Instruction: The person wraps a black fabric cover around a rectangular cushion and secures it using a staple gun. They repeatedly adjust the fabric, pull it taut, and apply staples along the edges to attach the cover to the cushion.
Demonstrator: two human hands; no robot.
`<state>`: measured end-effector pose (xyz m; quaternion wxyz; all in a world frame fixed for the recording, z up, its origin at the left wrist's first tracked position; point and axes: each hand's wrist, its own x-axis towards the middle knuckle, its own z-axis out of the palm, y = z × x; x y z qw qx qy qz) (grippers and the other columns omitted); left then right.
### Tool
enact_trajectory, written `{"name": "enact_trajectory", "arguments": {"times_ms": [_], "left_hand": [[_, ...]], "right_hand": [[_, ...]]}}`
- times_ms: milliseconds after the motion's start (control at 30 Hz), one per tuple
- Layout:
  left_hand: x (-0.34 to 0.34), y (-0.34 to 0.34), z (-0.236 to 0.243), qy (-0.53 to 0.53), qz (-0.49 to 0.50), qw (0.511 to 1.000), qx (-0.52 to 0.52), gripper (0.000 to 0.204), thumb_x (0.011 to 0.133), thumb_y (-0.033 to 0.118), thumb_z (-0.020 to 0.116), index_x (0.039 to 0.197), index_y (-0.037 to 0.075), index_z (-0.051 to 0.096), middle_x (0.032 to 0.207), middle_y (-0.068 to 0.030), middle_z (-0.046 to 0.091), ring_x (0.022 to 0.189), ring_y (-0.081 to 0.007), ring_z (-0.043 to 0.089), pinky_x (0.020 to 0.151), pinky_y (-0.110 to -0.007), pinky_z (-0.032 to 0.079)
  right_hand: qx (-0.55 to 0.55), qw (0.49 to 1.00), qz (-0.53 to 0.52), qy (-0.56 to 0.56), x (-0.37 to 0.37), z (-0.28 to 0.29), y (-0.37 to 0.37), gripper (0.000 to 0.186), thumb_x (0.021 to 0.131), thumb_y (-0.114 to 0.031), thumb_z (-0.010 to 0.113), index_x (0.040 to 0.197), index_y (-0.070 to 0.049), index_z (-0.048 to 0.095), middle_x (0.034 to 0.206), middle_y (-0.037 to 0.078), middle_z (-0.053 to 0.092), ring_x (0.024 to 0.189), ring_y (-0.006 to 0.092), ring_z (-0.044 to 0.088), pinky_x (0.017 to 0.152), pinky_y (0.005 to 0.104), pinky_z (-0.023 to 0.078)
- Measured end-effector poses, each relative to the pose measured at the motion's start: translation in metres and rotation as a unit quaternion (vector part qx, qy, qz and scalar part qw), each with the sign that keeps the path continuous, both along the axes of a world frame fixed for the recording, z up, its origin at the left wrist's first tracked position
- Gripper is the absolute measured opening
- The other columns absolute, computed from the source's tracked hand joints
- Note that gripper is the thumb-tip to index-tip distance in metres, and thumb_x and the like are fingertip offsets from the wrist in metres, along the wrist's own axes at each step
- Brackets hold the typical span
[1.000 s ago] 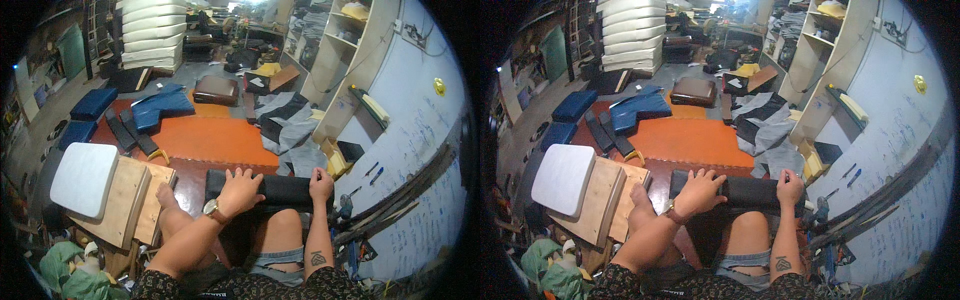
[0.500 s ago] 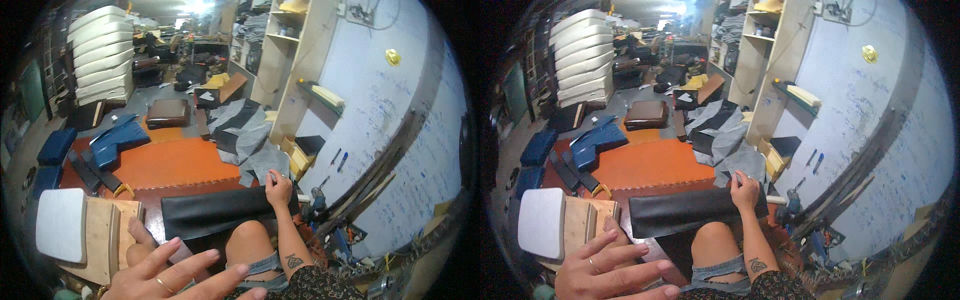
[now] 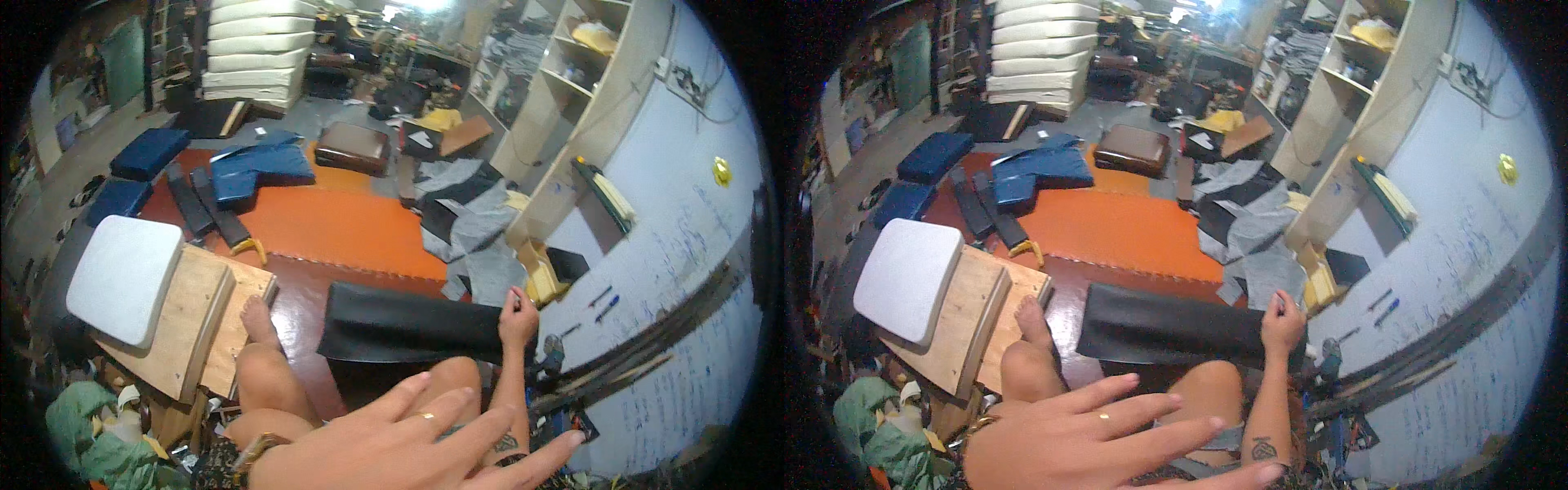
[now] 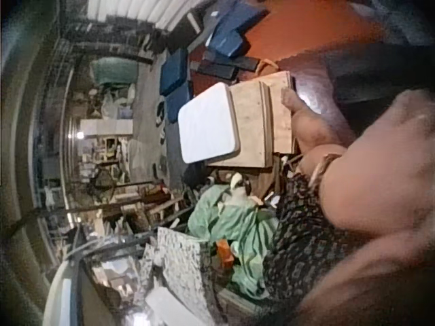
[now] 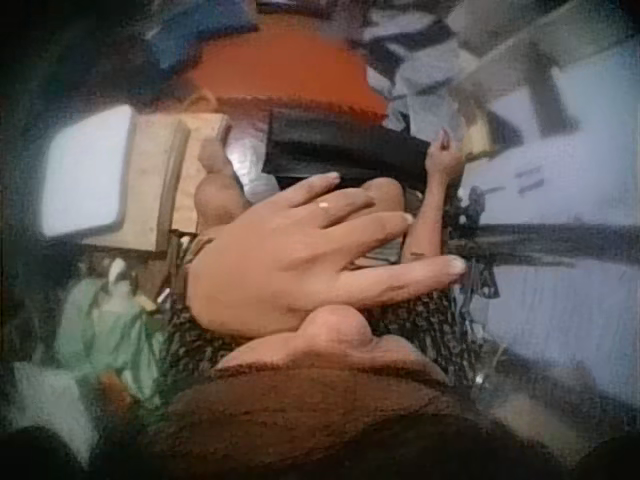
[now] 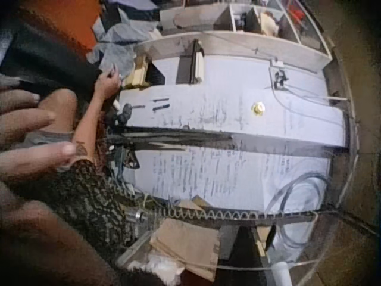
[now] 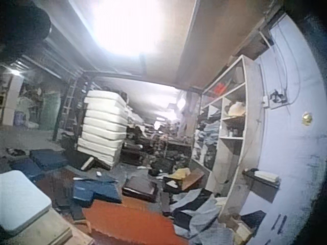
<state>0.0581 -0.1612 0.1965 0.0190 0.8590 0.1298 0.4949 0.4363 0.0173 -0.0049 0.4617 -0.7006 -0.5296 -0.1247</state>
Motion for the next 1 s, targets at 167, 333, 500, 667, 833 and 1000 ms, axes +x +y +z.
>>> {"name": "enact_trajectory", "arguments": {"times_ms": [167,333,500,667,833,1000], "left_hand": [[-0.005,0.014,0.006,0.021,-0.041,0.999,-0.019,0.048,0.088,0.033,0.063,0.134,0.016,0.064,0.104,-0.0073,0.063,0.097,-0.0263,0.062,0.085,-0.042,0.05],[-0.019,0.009,0.032,0.096,-0.052,0.992,-0.07,0.021,0.083,0.027,0.068,0.094,0.008,0.067,0.091,-0.0048,0.064,0.091,-0.0238,0.067,0.073,-0.04,0.052],[-0.023,0.01,0.027,0.047,-0.035,0.994,-0.091,0.02,0.083,0.028,0.07,0.082,0.008,0.071,0.086,-0.0048,0.067,0.088,-0.0246,0.069,0.068,-0.039,0.052],[-0.017,0.012,0.016,-0.003,-0.017,0.998,-0.067,0.02,0.083,0.028,0.07,0.083,0.008,0.071,0.088,-0.0066,0.068,0.09,-0.0265,0.07,0.07,-0.042,0.052],[-0.004,0.023,0.017,-0.039,-0.052,0.997,-0.044,0.019,0.082,0.027,0.07,0.085,0.008,0.066,0.086,-0.0072,0.068,0.085,-0.0317,0.07,0.065,-0.043,0.052],[-0.022,0.026,0.013,-0.022,-0.083,0.996,-0.024,0.021,0.087,0.024,0.074,0.101,0.009,0.072,0.09,-0.0092,0.071,0.084,-0.032,0.071,0.064,-0.045,0.055]], "right_hand": [[-0.005,1.0,-0.012,-0.024,0.027,-0.017,-0.003,0.023,0.1,-0.028,0.07,0.112,-0.011,0.08,0.084,0.017,0.073,0.078,0.0333,0.07,0.073,0.0433,0.053],[-0.024,1.0,-0.008,0.008,0.031,-0.013,-0.006,0.028,0.103,-0.028,0.067,0.117,-0.006,0.078,0.093,0.019,0.077,0.081,0.0293,0.072,0.075,0.0412,0.054],[-0.053,0.999,0.003,0.014,0.044,-0.026,0.009,0.031,0.106,-0.027,0.064,0.124,-0.005,0.076,0.101,0.019,0.079,0.087,0.0281,0.073,0.08,0.0405,0.055],[-0.049,0.999,0.015,0.008,0.055,-0.026,0.007,0.033,0.108,-0.026,0.062,0.125,-0.002,0.074,0.11,0.02,0.078,0.097,0.0314,0.074,0.086,0.0402,0.056],[-0.042,0.998,0.038,-0.011,0.073,-0.041,0.009,0.033,0.108,-0.026,0.061,0.126,-0.001,0.074,0.112,0.02,0.078,0.099,0.0327,0.074,0.088,0.0405,0.056],[-0.015,0.997,0.073,-0.027,0.083,-0.047,0.021,0.034,0.109,-0.026,0.06,0.126,0.0,0.074,0.115,0.021,0.078,0.101,0.034,0.074,0.089,0.0409,0.056]]}}
